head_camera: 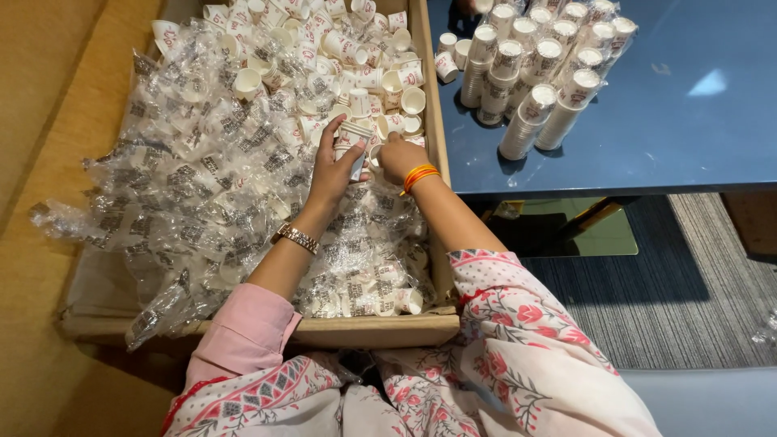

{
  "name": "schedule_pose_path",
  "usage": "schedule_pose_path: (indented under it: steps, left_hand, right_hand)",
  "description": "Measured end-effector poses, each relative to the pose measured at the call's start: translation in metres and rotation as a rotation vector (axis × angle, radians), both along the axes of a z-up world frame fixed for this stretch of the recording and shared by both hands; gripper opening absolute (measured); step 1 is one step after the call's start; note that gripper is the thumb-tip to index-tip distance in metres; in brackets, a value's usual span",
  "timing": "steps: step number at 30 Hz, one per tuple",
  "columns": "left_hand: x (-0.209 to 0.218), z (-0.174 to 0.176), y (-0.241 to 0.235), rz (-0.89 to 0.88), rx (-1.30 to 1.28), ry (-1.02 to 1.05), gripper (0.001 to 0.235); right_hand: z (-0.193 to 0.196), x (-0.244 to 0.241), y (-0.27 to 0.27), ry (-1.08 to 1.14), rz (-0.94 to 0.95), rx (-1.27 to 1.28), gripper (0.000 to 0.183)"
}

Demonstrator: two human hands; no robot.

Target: The person stacks paper cups by hand, slides the stacks into clear plastic sleeves, and sets the finished packages onto a table.

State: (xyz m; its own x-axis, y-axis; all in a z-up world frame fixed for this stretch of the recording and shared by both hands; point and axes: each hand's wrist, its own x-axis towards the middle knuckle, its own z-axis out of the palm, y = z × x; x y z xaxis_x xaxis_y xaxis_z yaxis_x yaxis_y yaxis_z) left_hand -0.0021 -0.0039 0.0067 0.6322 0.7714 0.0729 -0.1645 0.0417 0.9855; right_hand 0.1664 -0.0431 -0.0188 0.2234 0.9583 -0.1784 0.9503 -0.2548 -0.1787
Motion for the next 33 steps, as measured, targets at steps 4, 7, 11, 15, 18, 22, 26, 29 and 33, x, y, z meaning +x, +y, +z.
schedule_pose_path:
  steps: [4, 7, 11, 15, 18, 22, 26, 29, 33]
  left_hand:
    - [-0.001, 0.004, -0.003, 0.003, -0.017, 0.030, 0.063]
    - [0.000, 0.009, -0.005, 0.004, -0.045, 0.013, 0.066]
    - [0.001, 0.003, -0.002, 0.011, -0.015, 0.027, 0.061]
    - [0.001, -0.004, 0.002, 0.044, 0.023, 0.026, 0.055]
    - [0.003, -0.001, 0.003, 0.095, 0.047, 0.098, 0.054]
    - [0.008, -0.010, 0.012, 0.089, -0.014, 0.087, 0.052]
    - [0.005, -0.019, 0.011, 0.123, -0.053, 0.154, 0.060]
    - [0.001, -0.011, 0.005, 0.121, -0.057, 0.163, 0.070]
    - [0.001, 0.000, 0.002, 0.100, -0.007, 0.166, 0.067]
  right_hand:
    - [-0.026, 0.009, 0.010, 0.014, 0.000, -0.015, 0.026]
    - [-0.031, 0.011, 0.012, 0.004, 0.015, 0.004, 0.029]
    - [-0.011, 0.004, 0.005, 0.013, -0.005, 0.048, 0.028]
    - [-0.003, 0.001, 0.005, 0.077, -0.039, 0.087, 0.026]
    - [0.001, 0.002, 0.004, 0.129, -0.075, 0.180, 0.030]
    - [0.016, 0.005, 0.002, 0.201, -0.187, 0.372, 0.035]
    - [0.017, 0.009, 0.003, 0.382, -0.186, 0.726, 0.036]
    - [0.012, 0.004, 0.005, 0.566, -0.012, 0.786, 0.038]
    - [0.018, -0.003, 0.001, 0.854, 0.181, 0.641, 0.041]
